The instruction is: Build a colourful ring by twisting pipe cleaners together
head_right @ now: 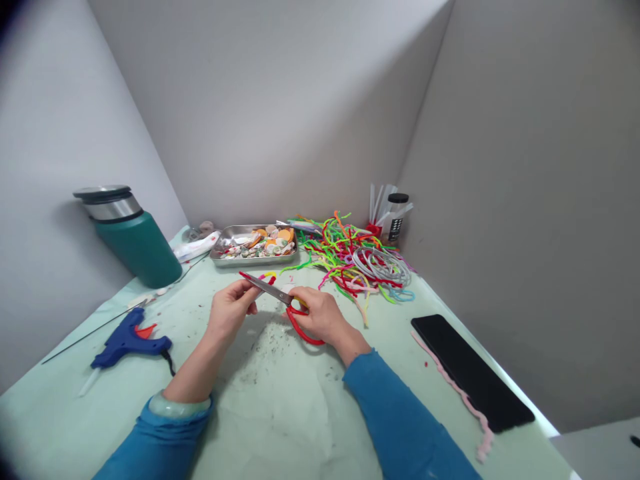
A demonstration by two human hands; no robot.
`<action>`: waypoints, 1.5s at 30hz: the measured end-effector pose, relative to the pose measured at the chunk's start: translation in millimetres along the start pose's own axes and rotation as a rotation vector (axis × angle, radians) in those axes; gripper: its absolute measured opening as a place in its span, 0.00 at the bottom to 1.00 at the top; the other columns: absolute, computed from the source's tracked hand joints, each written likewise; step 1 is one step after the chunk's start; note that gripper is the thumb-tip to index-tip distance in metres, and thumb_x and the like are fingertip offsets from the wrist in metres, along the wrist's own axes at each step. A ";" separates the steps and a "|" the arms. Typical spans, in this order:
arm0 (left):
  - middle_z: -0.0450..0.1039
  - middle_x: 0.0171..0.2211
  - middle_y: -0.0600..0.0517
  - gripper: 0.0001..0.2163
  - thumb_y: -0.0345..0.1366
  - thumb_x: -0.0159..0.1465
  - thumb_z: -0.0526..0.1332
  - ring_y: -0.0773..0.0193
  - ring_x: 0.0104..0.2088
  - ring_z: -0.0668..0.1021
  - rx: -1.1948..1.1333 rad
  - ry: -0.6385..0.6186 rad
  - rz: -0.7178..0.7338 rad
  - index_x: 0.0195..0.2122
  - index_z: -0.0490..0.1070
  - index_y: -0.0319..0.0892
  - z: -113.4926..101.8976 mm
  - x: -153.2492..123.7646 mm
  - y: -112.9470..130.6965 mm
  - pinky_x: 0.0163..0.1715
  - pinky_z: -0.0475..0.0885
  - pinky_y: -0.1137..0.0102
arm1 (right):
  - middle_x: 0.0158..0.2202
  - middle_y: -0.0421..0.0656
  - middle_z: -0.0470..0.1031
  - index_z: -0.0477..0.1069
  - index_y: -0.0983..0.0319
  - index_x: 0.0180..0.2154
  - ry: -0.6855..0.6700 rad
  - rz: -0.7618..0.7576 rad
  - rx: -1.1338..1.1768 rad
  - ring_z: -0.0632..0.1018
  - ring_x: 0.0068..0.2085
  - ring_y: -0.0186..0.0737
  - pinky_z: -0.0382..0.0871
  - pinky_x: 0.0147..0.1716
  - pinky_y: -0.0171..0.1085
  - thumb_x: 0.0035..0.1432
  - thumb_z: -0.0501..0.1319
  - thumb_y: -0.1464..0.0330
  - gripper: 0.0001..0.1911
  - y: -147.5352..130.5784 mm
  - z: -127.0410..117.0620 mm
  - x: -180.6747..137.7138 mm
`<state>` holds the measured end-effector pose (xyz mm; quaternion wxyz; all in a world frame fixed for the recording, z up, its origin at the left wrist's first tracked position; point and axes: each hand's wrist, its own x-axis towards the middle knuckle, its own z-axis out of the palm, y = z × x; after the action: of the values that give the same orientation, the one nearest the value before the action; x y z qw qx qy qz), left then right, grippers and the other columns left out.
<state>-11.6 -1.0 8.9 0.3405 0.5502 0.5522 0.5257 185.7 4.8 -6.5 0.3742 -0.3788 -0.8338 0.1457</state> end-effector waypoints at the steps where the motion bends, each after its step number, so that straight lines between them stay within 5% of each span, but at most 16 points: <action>1: 0.65 0.13 0.58 0.14 0.46 0.53 0.61 0.72 0.15 0.67 0.001 -0.001 0.002 0.32 0.74 0.40 0.0 -0.1 0.7 0.18 0.61 0.77 | 0.37 0.44 0.75 0.71 0.60 0.41 -0.006 0.001 -0.002 0.71 0.31 0.35 0.62 0.33 0.32 0.50 0.63 0.60 0.16 -0.6 -0.4 0.1; 23: 0.64 0.12 0.58 0.13 0.45 0.52 0.62 0.72 0.14 0.66 -0.018 0.029 0.013 0.30 0.74 0.39 -0.3 -0.4 2.6 0.17 0.59 0.77 | 0.41 0.46 0.74 0.67 0.60 0.45 0.027 -0.036 -0.110 0.74 0.40 0.40 0.65 0.37 0.35 0.53 0.61 0.56 0.21 -2.6 4.8 -1.3; 45: 0.65 0.14 0.58 0.13 0.44 0.53 0.61 0.73 0.15 0.66 -0.025 0.028 0.006 0.32 0.74 0.40 -0.8 -0.3 1.6 0.18 0.59 0.78 | 0.41 0.45 0.74 0.67 0.60 0.43 0.031 -0.017 -0.108 0.75 0.38 0.39 0.64 0.35 0.33 0.53 0.60 0.55 0.20 -4.7 6.7 -1.9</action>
<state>-11.9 -1.7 10.6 0.3382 0.5401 0.5485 0.5413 179.1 0.5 -9.5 0.3674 -0.3937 -0.8377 0.0913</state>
